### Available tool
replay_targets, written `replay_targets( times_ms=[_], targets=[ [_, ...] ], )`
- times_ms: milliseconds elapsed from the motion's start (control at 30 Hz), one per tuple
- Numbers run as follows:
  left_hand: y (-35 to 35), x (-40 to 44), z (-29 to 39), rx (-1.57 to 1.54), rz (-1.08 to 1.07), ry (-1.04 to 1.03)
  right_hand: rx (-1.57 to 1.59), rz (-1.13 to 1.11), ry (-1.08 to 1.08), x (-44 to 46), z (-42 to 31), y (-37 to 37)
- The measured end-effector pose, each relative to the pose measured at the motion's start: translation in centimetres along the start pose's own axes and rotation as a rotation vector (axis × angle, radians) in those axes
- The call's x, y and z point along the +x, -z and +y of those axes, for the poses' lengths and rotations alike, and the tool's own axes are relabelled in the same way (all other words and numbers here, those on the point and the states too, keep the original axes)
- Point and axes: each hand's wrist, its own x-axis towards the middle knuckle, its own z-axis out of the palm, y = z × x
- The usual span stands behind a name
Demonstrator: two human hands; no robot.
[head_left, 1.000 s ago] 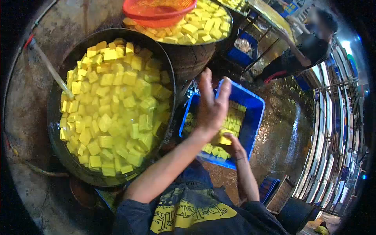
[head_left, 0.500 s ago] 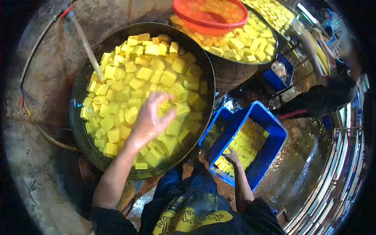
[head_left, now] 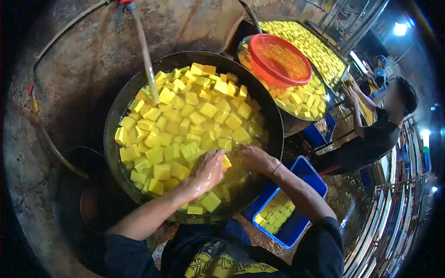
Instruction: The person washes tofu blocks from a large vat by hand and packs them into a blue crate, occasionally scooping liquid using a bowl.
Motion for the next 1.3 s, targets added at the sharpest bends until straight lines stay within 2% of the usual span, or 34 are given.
replay_targets(
  times_ms=[33, 67, 100, 133, 167, 200, 233, 267, 300, 333, 367, 433, 467, 500, 533, 567, 600, 633, 700, 733, 767, 833, 867, 900, 967, 1033, 1100, 1133, 1167, 1200, 1233, 1267, 1300],
  targets=[
    [0.7, -0.5, -1.4, 0.086, 0.096, -0.095, -0.007, -0.006, 0.006, 0.3, 0.8, -0.1],
    [4.4, -0.2, -0.5, -0.017, -0.161, 0.02, 0.118, -0.046, -0.037, 0.8, 1.8, 0.1],
    [4.8, -0.6, -1.8, -0.022, -0.151, 0.022, 0.243, -0.087, -0.081, 1.9, 1.8, 1.9],
    [4.6, -0.8, -3.1, 0.152, -0.193, -0.012, 0.38, 0.16, -0.079, 2.2, 1.7, 3.8],
    [4.7, -0.8, -3.9, 0.328, -0.234, -0.046, 0.326, 0.225, -0.067, 3.2, 2.8, 4.3],
    [6.1, -0.2, -2.8, 0.335, -0.369, 0.038, 0.392, 0.204, -0.209, 4.7, 2.5, 6.4],
    [5.2, -0.3, -3.8, 0.339, -0.358, 0.038, 0.455, 0.187, -0.348, 6.5, 2.1, 8.5],
    [3.3, -0.4, -5.6, 0.393, -0.364, 0.04, 0.446, 0.19, -0.338, 8.5, 2.7, 9.2],
    [4.3, 0.0, -4.6, 0.449, -0.372, 0.043, 0.47, 0.147, -0.515, 10.4, 3.7, 9.4],
    [5.7, 2.3, -4.2, 0.413, -0.756, 0.144, 0.492, 0.105, -0.691, 12.0, 4.2, 9.3],
    [6.4, 3.4, -4.5, 0.418, -0.743, 0.15, 0.485, 0.111, -0.679, 13.3, 4.6, 8.5],
    [6.8, 4.6, -5.5, 0.147, -0.933, 0.486, 0.132, 0.301, -0.707, 15.7, 6.1, 6.1],
    [6.4, 4.1, -7.1, 0.148, -0.706, 0.193, 0.197, 0.219, -0.696, 16.7, 7.3, 5.1],
    [6.6, 4.1, -8.3, 0.15, -0.691, 0.207, 0.195, 0.221, -0.676, 17.5, 9.5, 2.7],
    [6.8, 4.0, -9.3, 0.018, -0.559, 0.223, 0.363, 0.151, -0.565, 18.2, 12.1, -0.2],
    [7.4, 3.9, -9.9, -0.111, -0.426, 0.235, 0.298, 0.047, -0.508, 18.3, 10.9, 1.1],
    [8.8, 4.5, -10.1, -0.151, -0.425, 0.171, 0.235, -0.049, -0.443, 18.5, 9.7, 2.5],
    [8.7, 4.6, -11.0, -0.148, -0.415, 0.177, 0.232, -0.047, -0.431, 17.7, 8.8, 3.8],
    [8.4, 4.9, -12.1, -1.002, -0.223, 0.444, 0.93, -0.048, -0.596, 15.8, 8.3, 5.2],
    [8.5, 4.7, -11.5, -1.148, -0.131, 0.517, 0.681, 0.043, -0.421, 15.0, 8.0, 5.6],
    [7.8, 5.0, -12.0, -1.146, -0.126, 0.513, 0.677, 0.045, -0.416, 14.2, 8.0, 6.2],
    [5.2, 6.0, -14.0, -1.46, 0.058, 0.403, 1.161, 0.06, -0.336, 12.3, 8.0, 6.9],
    [4.0, 6.7, -13.8, -1.469, 0.18, 0.434, 1.191, 0.109, -0.338, 11.6, 6.2, 8.5],
    [3.2, 7.4, -12.9, -1.47, 0.174, 0.431, 1.189, 0.113, -0.343, 11.4, 5.1, 9.7],
    [1.8, 8.8, -10.7, -1.673, 0.501, 0.6, 1.055, 0.184, -0.314, 11.5, 3.7, 10.9],
    [1.7, 10.0, -7.9, -1.758, 0.552, 0.607, 0.875, 0.188, -0.307, 12.1, 3.1, 10.9],
    [2.0, 10.3, -6.0, -1.756, 0.618, 0.807, 1.126, 0.04, -0.475, 12.1, 1.6, 13.0],
    [0.2, 10.3, -7.5, -1.751, 0.642, 0.681, 1.127, 0.042, -0.477, 12.3, 1.6, 12.7],
    [-0.9, 11.0, -8.5, -1.753, 0.644, 0.68, 1.06, 0.179, -0.354, 12.7, 1.8, 12.2],
    [-1.7, 11.8, -8.9, -1.866, 0.731, 0.585, 0.985, 0.31, -0.231, 12.9, 1.7, 12.2],
    [-2.6, 12.4, -9.2, -1.975, 0.817, 0.485, 0.983, 0.304, -0.232, 13.1, 1.6, 12.3],
    [-1.9, 11.8, -7.6, -1.841, 0.717, 0.372, 0.729, 0.36, -0.226, 13.4, 0.8, 12.7],
    [-1.7, 11.6, -7.4, -1.843, 0.718, 0.378, 0.474, 0.412, -0.216, 13.8, 0.1, 12.7]
  ],
)
